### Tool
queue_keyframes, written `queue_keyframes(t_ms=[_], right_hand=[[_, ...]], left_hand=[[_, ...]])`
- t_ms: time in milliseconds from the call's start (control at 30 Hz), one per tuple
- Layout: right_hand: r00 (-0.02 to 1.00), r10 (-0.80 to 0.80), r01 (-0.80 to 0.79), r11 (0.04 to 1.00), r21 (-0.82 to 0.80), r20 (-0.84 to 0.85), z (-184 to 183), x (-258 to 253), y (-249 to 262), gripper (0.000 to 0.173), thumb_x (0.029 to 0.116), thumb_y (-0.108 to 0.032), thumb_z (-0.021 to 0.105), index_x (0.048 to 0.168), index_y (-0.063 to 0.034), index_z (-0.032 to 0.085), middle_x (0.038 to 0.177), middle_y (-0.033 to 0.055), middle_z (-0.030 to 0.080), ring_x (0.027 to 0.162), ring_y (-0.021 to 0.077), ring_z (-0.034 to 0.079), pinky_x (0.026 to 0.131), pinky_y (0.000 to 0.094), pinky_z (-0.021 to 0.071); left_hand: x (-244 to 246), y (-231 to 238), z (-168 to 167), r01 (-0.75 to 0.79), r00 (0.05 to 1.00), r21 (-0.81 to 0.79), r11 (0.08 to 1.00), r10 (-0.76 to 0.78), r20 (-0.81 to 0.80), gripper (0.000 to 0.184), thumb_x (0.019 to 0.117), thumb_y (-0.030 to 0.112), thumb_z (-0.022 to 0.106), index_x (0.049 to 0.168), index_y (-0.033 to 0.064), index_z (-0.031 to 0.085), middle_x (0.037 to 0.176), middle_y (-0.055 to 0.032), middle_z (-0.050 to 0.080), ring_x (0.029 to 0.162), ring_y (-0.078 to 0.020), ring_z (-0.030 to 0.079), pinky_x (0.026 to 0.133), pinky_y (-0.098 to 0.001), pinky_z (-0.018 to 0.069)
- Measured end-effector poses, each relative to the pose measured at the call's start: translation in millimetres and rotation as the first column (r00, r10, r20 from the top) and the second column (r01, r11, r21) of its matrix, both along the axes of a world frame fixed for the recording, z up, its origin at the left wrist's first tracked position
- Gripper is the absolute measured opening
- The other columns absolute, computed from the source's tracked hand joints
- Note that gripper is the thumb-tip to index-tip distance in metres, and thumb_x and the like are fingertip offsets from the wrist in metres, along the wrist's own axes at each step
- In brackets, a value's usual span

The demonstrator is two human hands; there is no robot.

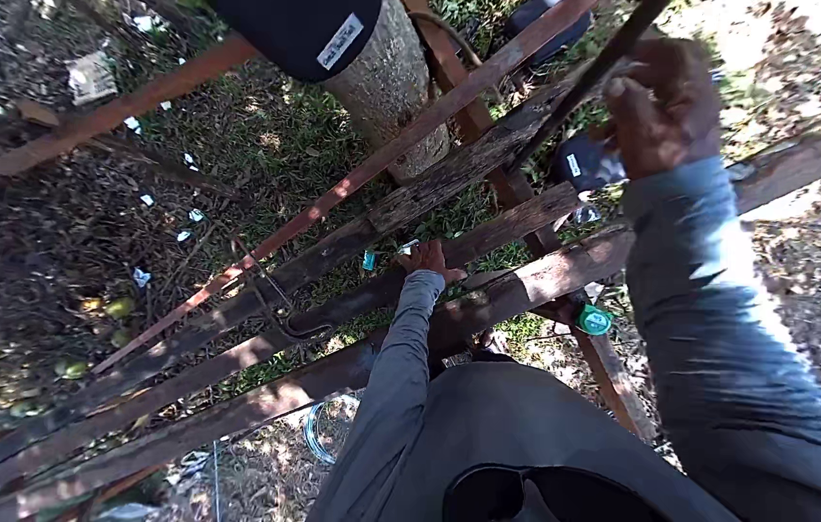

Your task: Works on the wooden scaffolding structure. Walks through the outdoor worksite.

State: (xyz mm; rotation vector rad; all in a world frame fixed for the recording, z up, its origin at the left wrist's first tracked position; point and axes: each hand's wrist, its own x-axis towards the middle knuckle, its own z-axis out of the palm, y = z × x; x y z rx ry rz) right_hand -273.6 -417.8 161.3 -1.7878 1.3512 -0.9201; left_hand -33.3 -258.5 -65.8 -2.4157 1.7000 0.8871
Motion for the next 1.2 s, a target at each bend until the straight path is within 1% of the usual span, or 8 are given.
queue_keyframes(t_ms=[133, 267, 400, 533, 700, 933, 1067, 1200], right_hand=[[0.995, -0.044, 0.055, 0.991, 0.124, -0.087, -35.5, -10.8, 88.5, 0.052, 0.1068, -0.045, 0.050, 0.148, -0.0123, 0.048, 0.129, 0.0134, 0.064, 0.088, 0.0215, 0.071, 0.075, 0.0457, 0.0629], [0.983, 0.019, 0.048, 0.933, 0.357, -0.184, -107.8, -33.7, 210.4, 0.045, 0.1073, -0.037, 0.049, 0.131, -0.0014, 0.061, 0.109, 0.0181, 0.070, 0.078, 0.0240, 0.072, 0.071, 0.0463, 0.0629], [0.953, -0.057, 0.229, 0.775, 0.589, -0.297, -153.2, -53.7, 343.7, 0.039, 0.1075, -0.032, 0.051, 0.129, -0.0030, 0.064, 0.106, 0.0181, 0.072, 0.079, 0.0288, 0.071, 0.071, 0.0514, 0.0608], [0.906, -0.075, 0.375, 0.601, 0.706, -0.417, -173.3, -61.7, 447.4, 0.038, 0.1081, -0.032, 0.050, 0.130, -0.0047, 0.064, 0.110, 0.0193, 0.072, 0.085, 0.0336, 0.073, 0.078, 0.0575, 0.0604], [0.859, 0.124, 0.378, 0.502, 0.778, -0.497, -183.9, -59.3, 521.3, 0.042, 0.1067, -0.044, 0.050, 0.131, -0.0131, 0.065, 0.117, 0.0184, 0.073, 0.112, 0.0395, 0.069, 0.099, 0.0664, 0.0509], [0.909, -0.020, 0.378, 0.465, 0.801, -0.417, -212.0, -61.0, 594.4, 0.045, 0.1078, -0.042, 0.048, 0.136, -0.0097, 0.061, 0.127, 0.0200, 0.069, 0.121, 0.0384, 0.065, 0.105, 0.0628, 0.0481], [0.895, -0.169, 0.446, 0.388, 0.806, -0.413, -241.2, -80.0, 656.5, 0.043, 0.1071, -0.040, 0.051, 0.134, -0.0090, 0.064, 0.128, 0.0215, 0.068, 0.124, 0.0411, 0.063, 0.107, 0.0647, 0.0459], [0.852, -0.345, 0.494, 0.275, 0.825, -0.395, -275.6, -103.4, 742.3, 0.045, 0.1073, -0.039, 0.052, 0.135, -0.0051, 0.063, 0.133, 0.0223, 0.066, 0.128, 0.0403, 0.061, 0.111, 0.0627, 0.0439]], left_hand=[[5.4, 3.5, 2.5, 0.011, 0.999, -0.020, 1.000, -0.012, -0.045, 0.103, 0.0639, 0.072, 0.082, 0.149, 0.0243, 0.050, 0.151, -0.0176, 0.051, 0.142, -0.0437, 0.042, 0.109, -0.0749, 0.0342], [6.9, 7.2, 10.2, 0.044, 0.998, -0.033, 0.998, -0.045, -0.052, 0.104, 0.0694, 0.073, 0.079, 0.153, 0.0216, 0.046, 0.151, -0.0191, 0.050, 0.142, -0.0431, 0.043, 0.108, -0.0723, 0.0356], [8.7, 10.1, -4.9, 0.078, 0.997, -0.086, 0.993, -0.077, 0.012, 0.109, 0.0672, 0.082, 0.071, 0.155, 0.0232, 0.043, 0.146, -0.0160, 0.055, 0.136, -0.0375, 0.050, 0.107, -0.0685, 0.0377], [7.7, 10.7, -19.5, 0.062, 0.998, -0.135, 0.989, -0.063, 0.001, 0.110, 0.0694, 0.086, 0.065, 0.156, 0.0223, 0.042, 0.151, -0.0173, 0.052, 0.141, -0.0402, 0.046, 0.114, -0.0722, 0.0284], [-0.2, 11.7, -22.9, 0.088, 0.996, -0.166, 0.982, -0.083, 0.037, 0.113, 0.0697, 0.093, 0.056, 0.156, 0.0213, 0.041, 0.154, -0.0153, 0.050, 0.143, -0.0389, 0.044, 0.114, -0.0724, 0.0271], [4.9, 15.8, -19.0, 0.108, 0.994, -0.270, 0.957, -0.107, 0.019, 0.108, 0.0768, 0.084, 0.060, 0.161, 0.0235, 0.032, 0.155, -0.0168, 0.049, 0.143, -0.0384, 0.045, 0.114, -0.0709, 0.0308], [4.9, 60.1, 7.2, 0.186, 0.977, -0.530, 0.827, -0.211, 0.013, 0.096, 0.0887, 0.067, 0.064, 0.161, 0.0116, 0.033, 0.156, -0.0237, 0.044, 0.146, -0.0387, 0.042, 0.121, -0.0536, 0.0332], [-33.7, 172.9, 21.7, 0.291, 0.942, -0.674, 0.680, -0.326, 0.077, 0.086, 0.0948, 0.056, 0.064, 0.155, 0.0002, 0.039, 0.151, -0.0298, 0.046, 0.143, -0.0428, 0.044, 0.120, -0.0520, 0.0335]])
